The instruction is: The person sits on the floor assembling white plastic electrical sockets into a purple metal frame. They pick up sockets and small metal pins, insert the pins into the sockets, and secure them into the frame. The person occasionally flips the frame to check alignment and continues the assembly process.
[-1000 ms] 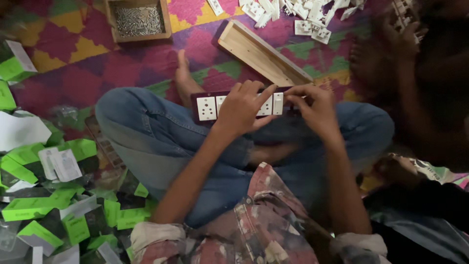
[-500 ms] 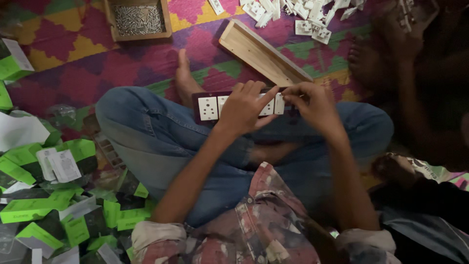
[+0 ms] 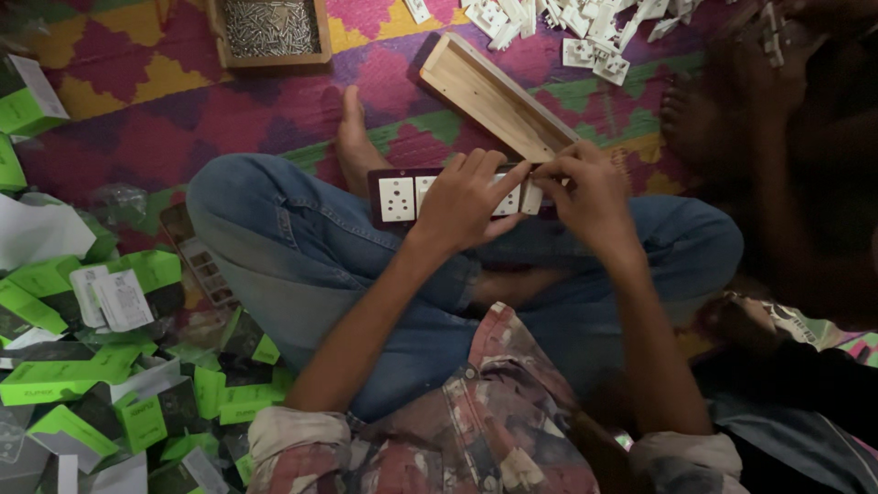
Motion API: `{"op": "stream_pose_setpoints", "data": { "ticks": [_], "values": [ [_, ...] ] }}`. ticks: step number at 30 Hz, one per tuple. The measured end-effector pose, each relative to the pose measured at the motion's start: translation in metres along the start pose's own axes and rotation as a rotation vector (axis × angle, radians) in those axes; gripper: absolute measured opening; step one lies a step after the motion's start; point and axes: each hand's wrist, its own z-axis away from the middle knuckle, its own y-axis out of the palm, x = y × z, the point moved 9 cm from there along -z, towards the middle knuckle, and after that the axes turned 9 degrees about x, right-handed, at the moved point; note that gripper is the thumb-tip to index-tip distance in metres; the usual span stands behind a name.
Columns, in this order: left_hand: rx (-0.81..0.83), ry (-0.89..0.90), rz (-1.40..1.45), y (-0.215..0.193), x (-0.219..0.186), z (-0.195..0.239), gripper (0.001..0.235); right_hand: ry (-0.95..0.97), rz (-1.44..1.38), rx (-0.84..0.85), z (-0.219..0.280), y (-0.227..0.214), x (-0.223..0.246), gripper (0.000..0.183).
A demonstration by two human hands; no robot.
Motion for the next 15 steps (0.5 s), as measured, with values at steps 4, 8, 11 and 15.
{"op": "stream_pose_setpoints", "data": {
  "ticks": [4, 8, 11, 15],
  "values": [
    [-0.025, 0.015, 0.002, -0.003, -0.001, 0.0, 0.07, -0.018, -0.039, -0.027, 0.004, -0.003, -0.001, 0.012],
    [-0.034, 0.013, 0.001, -0.003, 0.0, -0.001, 0.071, -0.021, -0.083, -0.081, 0.013, -0.004, 0.0, 0.011],
    [-0.014, 0.009, -0.002, -0.001, 0.0, 0.0, 0.069, -0.058, -0.027, -0.135, 0.019, -0.001, 0.01, 0.012],
    [-0.002, -0.001, 0.009, -0.002, 0.0, -0.002, 0.072, -0.1, -0.02, -0.181, 0.02, -0.001, 0.021, 0.015]
  ]
}}
